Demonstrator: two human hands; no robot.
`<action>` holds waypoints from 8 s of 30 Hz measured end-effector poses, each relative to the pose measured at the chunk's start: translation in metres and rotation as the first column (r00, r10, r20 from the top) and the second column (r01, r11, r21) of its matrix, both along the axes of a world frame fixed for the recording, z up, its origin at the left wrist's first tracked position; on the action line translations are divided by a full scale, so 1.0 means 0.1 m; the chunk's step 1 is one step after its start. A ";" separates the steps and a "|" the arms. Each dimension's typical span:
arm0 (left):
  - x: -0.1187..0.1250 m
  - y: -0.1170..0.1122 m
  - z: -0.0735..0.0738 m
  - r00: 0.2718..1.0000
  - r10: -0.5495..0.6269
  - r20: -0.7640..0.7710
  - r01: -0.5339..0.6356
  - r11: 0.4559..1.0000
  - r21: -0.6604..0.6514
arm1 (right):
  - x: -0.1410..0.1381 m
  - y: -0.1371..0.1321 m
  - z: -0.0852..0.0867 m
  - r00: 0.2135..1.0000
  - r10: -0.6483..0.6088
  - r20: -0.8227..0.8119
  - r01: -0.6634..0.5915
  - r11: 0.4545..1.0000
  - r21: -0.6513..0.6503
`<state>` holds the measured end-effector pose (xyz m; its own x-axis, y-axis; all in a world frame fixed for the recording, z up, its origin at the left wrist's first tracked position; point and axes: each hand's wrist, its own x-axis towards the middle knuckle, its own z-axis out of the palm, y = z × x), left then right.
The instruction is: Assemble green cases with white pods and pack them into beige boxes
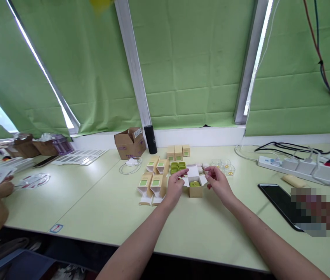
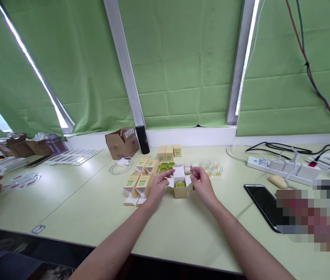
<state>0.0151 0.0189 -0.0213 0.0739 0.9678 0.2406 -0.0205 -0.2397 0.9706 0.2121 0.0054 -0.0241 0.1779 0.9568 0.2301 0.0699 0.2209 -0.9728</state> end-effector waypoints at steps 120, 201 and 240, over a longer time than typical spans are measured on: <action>0.04 -0.07 0.03 0.973 0.002 -0.231 0.040 0.983 0.178 | -0.04 -0.26 0.26 0.945 0.046 0.324 -0.128 0.963 0.237; -0.04 -0.20 0.04 0.828 0.239 -0.508 0.122 0.807 0.578 | -0.03 -0.13 0.08 0.927 0.207 0.314 -0.220 0.976 0.007; -0.03 -0.10 0.06 0.768 0.225 -0.599 -0.130 0.971 0.199 | 0.07 -0.08 0.07 0.952 0.171 0.255 -0.185 0.982 0.033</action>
<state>0.0119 0.0088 -0.0156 0.0820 0.9388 0.3345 0.6240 -0.3101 0.7173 0.2193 -0.0022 -0.0167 -0.0641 0.9520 0.2992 0.2639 0.3053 -0.9150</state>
